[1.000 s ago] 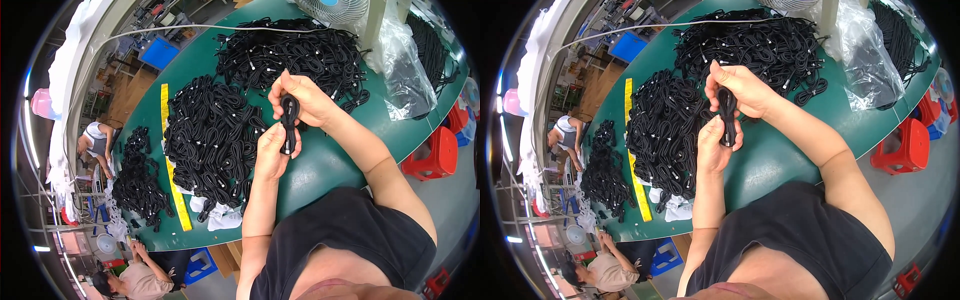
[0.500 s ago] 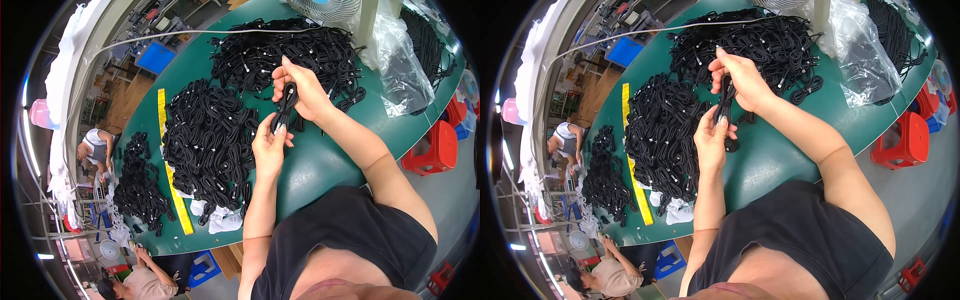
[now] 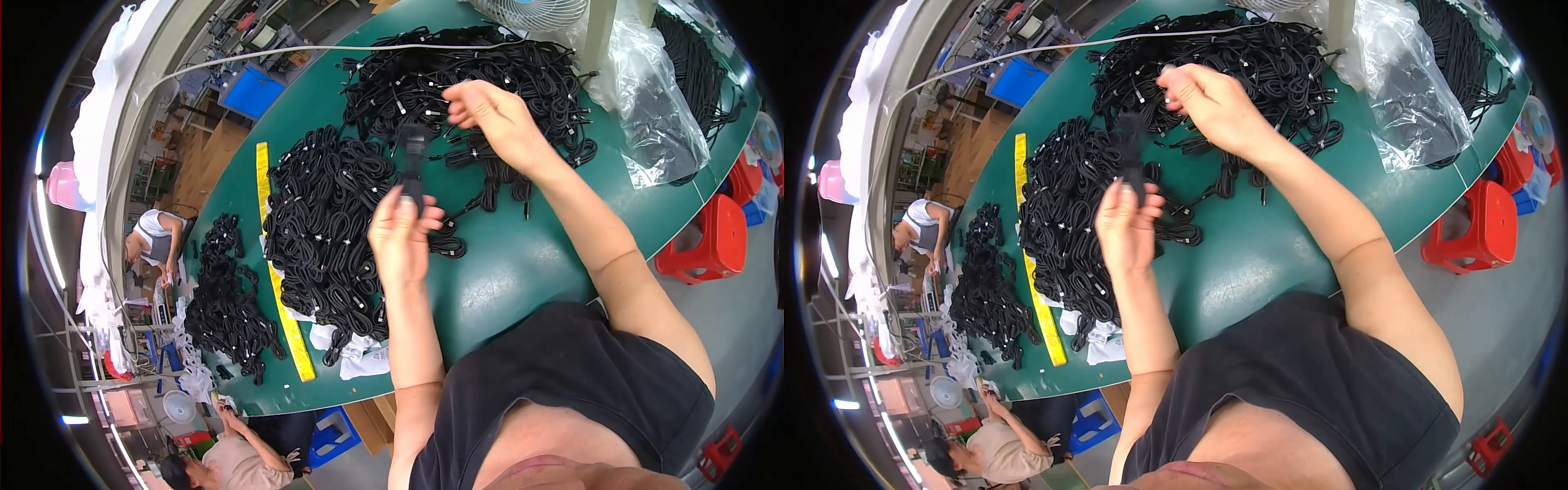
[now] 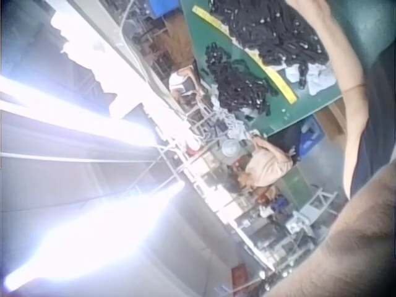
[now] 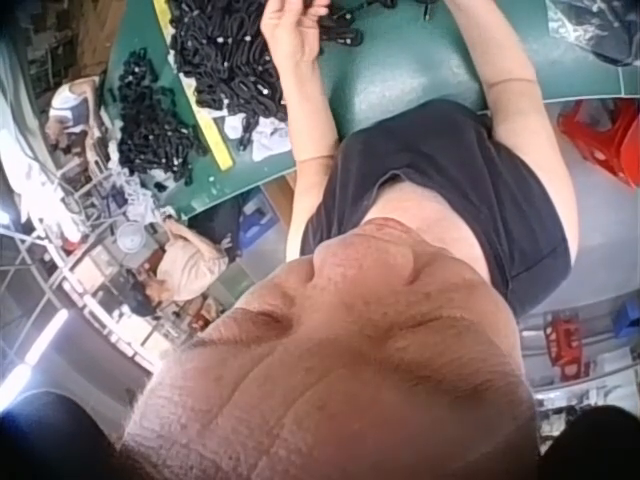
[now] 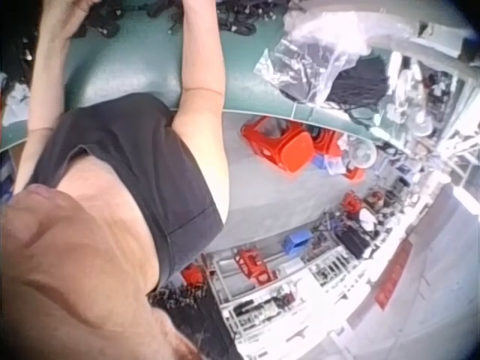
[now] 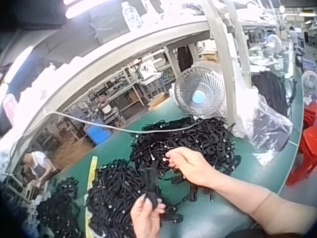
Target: Bundling and securing black power cables with ties at a factory workbench.
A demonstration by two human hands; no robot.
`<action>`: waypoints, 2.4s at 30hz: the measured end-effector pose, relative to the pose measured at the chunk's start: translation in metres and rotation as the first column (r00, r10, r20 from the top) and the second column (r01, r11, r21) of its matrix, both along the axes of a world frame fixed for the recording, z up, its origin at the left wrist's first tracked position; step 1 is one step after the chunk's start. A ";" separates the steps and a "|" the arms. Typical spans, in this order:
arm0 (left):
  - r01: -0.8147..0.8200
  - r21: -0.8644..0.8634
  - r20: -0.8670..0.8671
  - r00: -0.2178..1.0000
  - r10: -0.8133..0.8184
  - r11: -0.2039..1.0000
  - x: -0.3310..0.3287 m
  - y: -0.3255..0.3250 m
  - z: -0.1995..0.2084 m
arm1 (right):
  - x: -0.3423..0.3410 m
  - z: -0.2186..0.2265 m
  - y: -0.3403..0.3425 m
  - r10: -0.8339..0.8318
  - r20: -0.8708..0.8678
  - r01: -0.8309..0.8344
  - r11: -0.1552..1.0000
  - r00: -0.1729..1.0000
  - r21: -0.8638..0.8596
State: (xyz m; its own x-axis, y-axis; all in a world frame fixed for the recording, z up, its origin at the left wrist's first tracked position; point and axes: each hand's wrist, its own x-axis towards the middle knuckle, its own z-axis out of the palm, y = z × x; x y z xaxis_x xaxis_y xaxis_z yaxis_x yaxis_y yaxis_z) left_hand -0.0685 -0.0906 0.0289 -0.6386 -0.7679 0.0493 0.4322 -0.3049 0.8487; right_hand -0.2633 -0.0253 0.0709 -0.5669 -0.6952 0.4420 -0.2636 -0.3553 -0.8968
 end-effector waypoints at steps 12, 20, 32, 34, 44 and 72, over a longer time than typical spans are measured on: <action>0.044 0.357 -0.546 0.820 0.170 0.933 0.046 -0.054 -0.005 | 0.024 -0.053 -0.015 0.779 -0.555 0.316 0.469 0.291 0.825; 0.059 0.399 -0.302 0.951 0.071 0.915 0.034 -0.045 -0.015 | 0.019 -0.039 -0.009 0.713 -0.526 0.235 0.474 0.464 0.849; -0.364 -0.326 -0.146 0.931 0.334 0.872 -0.003 0.008 0.011 | 0.020 0.002 0.017 0.544 -0.095 -0.512 0.826 0.834 0.236; -0.499 -0.427 -0.187 0.865 0.466 0.754 -0.001 0.012 0.009 | 0.030 0.011 0.017 0.483 0.100 -0.493 0.840 0.870 0.226; 0.115 -0.074 -0.119 0.985 -0.124 0.991 -0.005 0.013 0.011 | 0.050 0.004 0.019 0.129 -0.253 -0.100 0.987 0.959 0.126; 0.074 -0.013 -0.315 0.946 -0.074 0.997 0.011 0.008 0.019 | 0.054 0.008 0.020 0.329 -0.457 -0.270 0.944 0.826 0.190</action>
